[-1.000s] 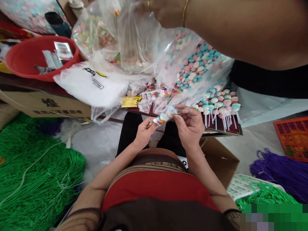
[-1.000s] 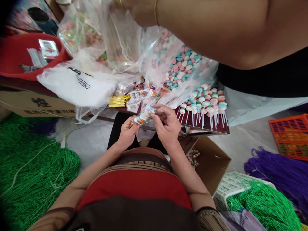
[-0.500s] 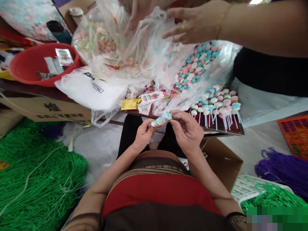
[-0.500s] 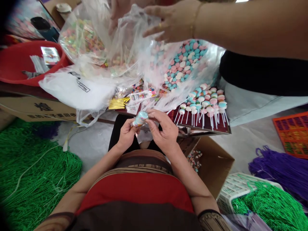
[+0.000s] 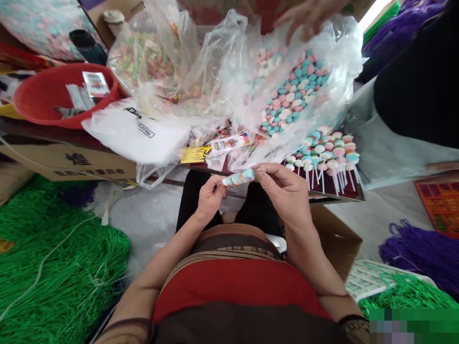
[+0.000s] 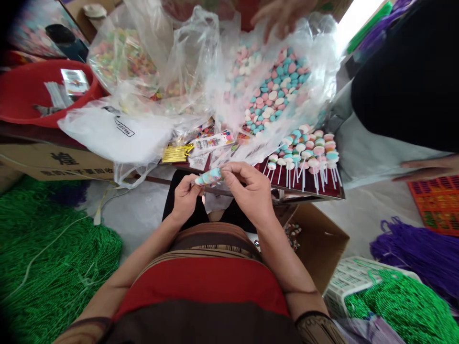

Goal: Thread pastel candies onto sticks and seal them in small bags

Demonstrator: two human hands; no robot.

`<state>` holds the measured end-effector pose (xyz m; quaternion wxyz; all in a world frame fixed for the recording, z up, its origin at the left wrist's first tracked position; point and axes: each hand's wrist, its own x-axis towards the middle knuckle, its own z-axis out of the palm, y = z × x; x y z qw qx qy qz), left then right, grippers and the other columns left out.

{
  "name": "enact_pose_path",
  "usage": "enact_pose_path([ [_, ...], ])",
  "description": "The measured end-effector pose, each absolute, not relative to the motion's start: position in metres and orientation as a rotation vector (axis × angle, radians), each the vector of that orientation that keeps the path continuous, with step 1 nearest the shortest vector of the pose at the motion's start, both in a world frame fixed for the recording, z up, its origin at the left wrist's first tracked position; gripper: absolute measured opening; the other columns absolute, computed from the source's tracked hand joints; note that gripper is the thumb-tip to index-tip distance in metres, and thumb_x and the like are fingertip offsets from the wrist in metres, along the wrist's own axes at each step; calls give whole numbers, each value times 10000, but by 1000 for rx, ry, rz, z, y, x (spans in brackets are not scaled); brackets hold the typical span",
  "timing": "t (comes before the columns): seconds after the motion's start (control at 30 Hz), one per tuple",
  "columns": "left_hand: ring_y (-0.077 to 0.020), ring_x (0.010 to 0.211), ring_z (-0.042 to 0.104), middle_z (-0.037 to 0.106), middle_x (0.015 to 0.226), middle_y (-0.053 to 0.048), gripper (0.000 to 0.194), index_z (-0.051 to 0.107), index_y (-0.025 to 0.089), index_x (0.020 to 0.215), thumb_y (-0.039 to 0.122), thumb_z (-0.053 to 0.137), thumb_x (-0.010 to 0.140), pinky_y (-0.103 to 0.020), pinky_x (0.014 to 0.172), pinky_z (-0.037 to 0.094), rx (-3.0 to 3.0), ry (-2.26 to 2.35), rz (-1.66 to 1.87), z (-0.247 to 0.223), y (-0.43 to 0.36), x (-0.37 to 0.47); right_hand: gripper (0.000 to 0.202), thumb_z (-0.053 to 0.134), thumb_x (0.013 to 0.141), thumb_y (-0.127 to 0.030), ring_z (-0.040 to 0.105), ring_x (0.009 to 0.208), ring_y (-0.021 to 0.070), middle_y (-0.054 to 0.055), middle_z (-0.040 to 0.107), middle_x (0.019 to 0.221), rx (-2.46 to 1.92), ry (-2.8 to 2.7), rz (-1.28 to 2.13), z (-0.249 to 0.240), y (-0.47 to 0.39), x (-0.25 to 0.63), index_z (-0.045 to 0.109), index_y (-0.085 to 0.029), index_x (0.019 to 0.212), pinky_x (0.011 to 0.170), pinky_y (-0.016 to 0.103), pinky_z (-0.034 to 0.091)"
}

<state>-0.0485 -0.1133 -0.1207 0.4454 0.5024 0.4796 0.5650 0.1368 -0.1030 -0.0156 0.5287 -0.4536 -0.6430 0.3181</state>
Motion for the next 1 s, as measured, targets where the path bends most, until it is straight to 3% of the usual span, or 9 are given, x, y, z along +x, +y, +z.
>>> enact_pose_path([
  [0.2, -111, 641, 483, 590, 721, 30, 349, 665, 220, 882, 567, 645, 913, -261, 663, 433, 1370, 1254, 1414, -109, -111, -57, 136, 674, 927, -232, 779, 849, 195, 4, 818, 931, -1171, -1667, 532, -13, -104, 141, 795, -276, 973, 862, 362, 637],
  [0.4, -120, 668, 517, 596, 723, 19, 324, 689, 214, 854, 535, 681, 901, -268, 700, 442, 1439, 1234, 1456, -98, -106, -60, 161, 638, 910, -176, 778, 781, 176, 9, 823, 878, -1174, -1870, 264, -11, -100, 145, 775, -261, 924, 745, 273, 608],
  [0.57, -88, 579, 464, 580, 676, 39, 331, 683, 202, 878, 531, 672, 910, -224, 591, 410, 1434, 1194, 1445, -109, -106, -56, 166, 605, 862, -128, 744, 685, 140, -13, 796, 789, -1211, -1774, 36, -21, -98, 137, 725, -241, 849, 702, 237, 591],
  [0.67, -76, 531, 439, 571, 640, 51, 381, 664, 197, 874, 577, 664, 899, -209, 534, 390, 1382, 1167, 1405, -119, -106, -51, 153, 590, 868, -137, 721, 635, 133, -18, 783, 772, -1232, -1668, 28, -28, -99, 131, 707, -234, 854, 659, 241, 591],
  [0.87, -82, 557, 508, 609, 628, 50, 351, 667, 199, 874, 548, 665, 910, -207, 566, 425, 1423, 1163, 1382, -125, -106, -50, 165, 596, 872, -111, 720, 682, 137, -13, 771, 783, -1156, -1673, 20, -29, -100, 132, 696, -243, 866, 693, 251, 592],
  [1.0, -89, 602, 558, 651, 672, 36, 327, 689, 193, 881, 517, 664, 922, -208, 604, 455, 1517, 1168, 1455, -122, -102, -57, 153, 591, 929, -187, 734, 690, 144, -5, 791, 825, -1189, -1678, 334, -23, -97, 138, 733, -233, 962, 673, 262, 601],
])
